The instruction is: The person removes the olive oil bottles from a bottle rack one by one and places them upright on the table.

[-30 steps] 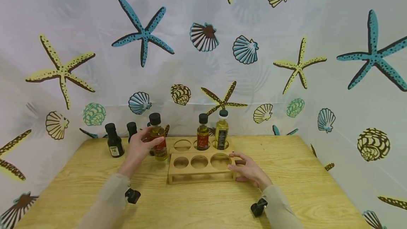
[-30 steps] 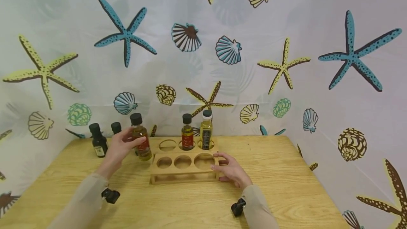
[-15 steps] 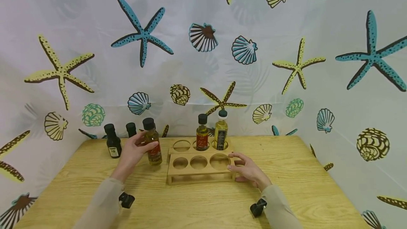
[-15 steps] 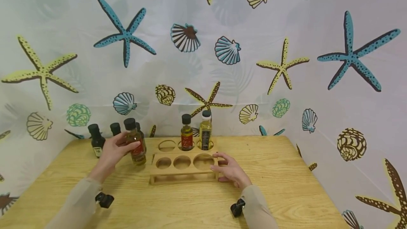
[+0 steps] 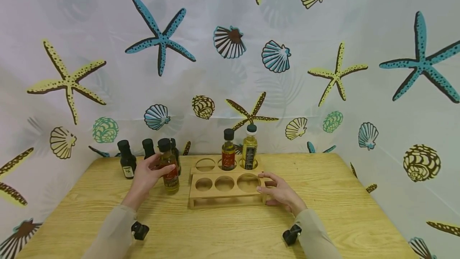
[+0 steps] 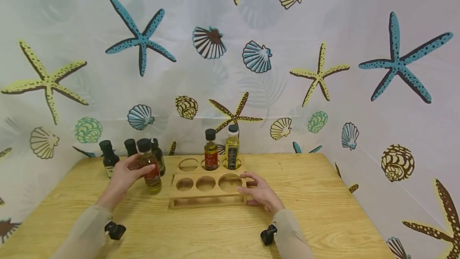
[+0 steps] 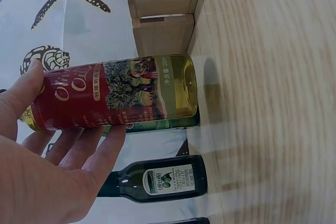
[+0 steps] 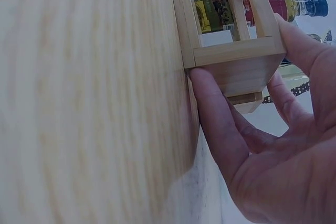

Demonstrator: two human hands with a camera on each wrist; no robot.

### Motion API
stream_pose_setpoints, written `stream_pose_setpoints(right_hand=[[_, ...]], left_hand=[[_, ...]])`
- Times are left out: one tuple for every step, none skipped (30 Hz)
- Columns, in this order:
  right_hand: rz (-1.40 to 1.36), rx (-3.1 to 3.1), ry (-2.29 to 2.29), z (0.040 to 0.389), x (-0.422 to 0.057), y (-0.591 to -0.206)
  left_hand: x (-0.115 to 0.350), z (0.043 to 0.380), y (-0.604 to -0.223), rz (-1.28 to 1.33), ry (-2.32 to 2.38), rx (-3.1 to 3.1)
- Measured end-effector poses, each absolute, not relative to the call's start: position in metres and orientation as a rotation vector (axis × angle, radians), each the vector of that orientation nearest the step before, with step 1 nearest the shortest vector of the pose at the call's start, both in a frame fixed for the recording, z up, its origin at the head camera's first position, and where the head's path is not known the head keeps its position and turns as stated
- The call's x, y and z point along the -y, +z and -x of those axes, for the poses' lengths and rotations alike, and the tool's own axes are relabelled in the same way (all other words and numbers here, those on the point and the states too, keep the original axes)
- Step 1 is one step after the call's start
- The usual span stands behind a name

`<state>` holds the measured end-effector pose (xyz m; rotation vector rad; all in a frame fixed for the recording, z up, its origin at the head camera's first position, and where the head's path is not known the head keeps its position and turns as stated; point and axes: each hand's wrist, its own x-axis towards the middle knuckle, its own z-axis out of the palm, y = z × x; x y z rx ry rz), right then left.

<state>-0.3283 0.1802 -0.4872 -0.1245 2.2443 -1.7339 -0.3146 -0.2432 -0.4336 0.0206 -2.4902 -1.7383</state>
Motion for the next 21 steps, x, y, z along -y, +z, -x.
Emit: stream_pose_setpoints(right_hand=[[0.127,-2.242,-1.735,0.328,-0.180,-0.487],[0.130,-2.239,-1.737,0.328,-0.181,-0.487],[0.132,-2.239,-1.737,0.327,-0.181,-0.487],[0.135,-2.237,-1.737,0.326,-0.181,-0.487],[0.137,-2.237,-1.737,0.326,-0.181,-0.487],[0.139,-2.237,-1.737,0.325,-0.181,-0.487],[0.142,-2.239,-1.732,0.325,-0.181,-0.487],[0.140,-2.242,-1.729,0.325,-0.181,-0.487],[0.139,-2.243,-1.727,0.325,-0.181,-0.487],[0.135,-2.245,-1.726,0.325,-0.181,-0.487],[0.133,-2.247,-1.726,0.325,-0.181,-0.487],[0.135,-2.248,-1.726,0.325,-0.181,-0.487],[0.135,-2.247,-1.728,0.326,-0.181,-0.486],[0.136,-2.245,-1.730,0.326,-0.181,-0.486],[0.138,-2.242,-1.732,0.326,-0.181,-0.485],[0.141,-2.242,-1.732,0.327,-0.181,-0.485],[0.144,-2.238,-1.732,0.327,-0.180,-0.485],[0.145,-2.237,-1.732,0.327,-0.180,-0.484],[0.144,-2.234,-1.732,0.327,-0.181,-0.484],[0.144,-2.234,-1.731,0.327,-0.181,-0.484],[0.143,-2.235,-1.732,0.327,-0.181,-0.484]], left_hand=[[0.244,0.315,-0.435,-0.022,-1.739,2.492],[0.244,0.315,-0.436,-0.024,-1.746,2.490],[0.244,0.315,-0.438,-0.027,-1.755,2.487],[0.245,0.315,-0.439,-0.033,-1.773,2.477],[0.245,0.316,-0.440,-0.034,-1.791,2.468],[0.246,0.316,-0.442,-0.038,-1.807,2.456],[0.246,0.317,-0.443,-0.043,-1.820,2.444],[0.247,0.317,-0.444,-0.047,-1.834,2.433],[0.248,0.318,-0.446,-0.049,-1.841,2.428],[0.249,0.318,-0.447,-0.047,-1.844,2.427],[0.249,0.319,-0.447,-0.043,-1.842,2.430],[0.250,0.319,-0.448,-0.037,-1.839,2.432],[0.251,0.320,-0.449,-0.029,-1.835,2.434],[0.251,0.320,-0.449,-0.022,-1.829,2.439],[0.252,0.320,-0.449,-0.015,-1.821,2.442],[0.252,0.320,-0.450,-0.008,-1.816,2.444],[0.253,0.321,-0.450,-0.004,-1.813,2.445],[0.253,0.321,-0.450,-0.001,-1.812,2.447],[0.254,0.321,-0.450,-0.001,-1.813,2.451],[0.254,0.321,-0.450,-0.001,-1.816,2.456],[0.254,0.322,-0.450,-0.001,-1.820,2.465]])
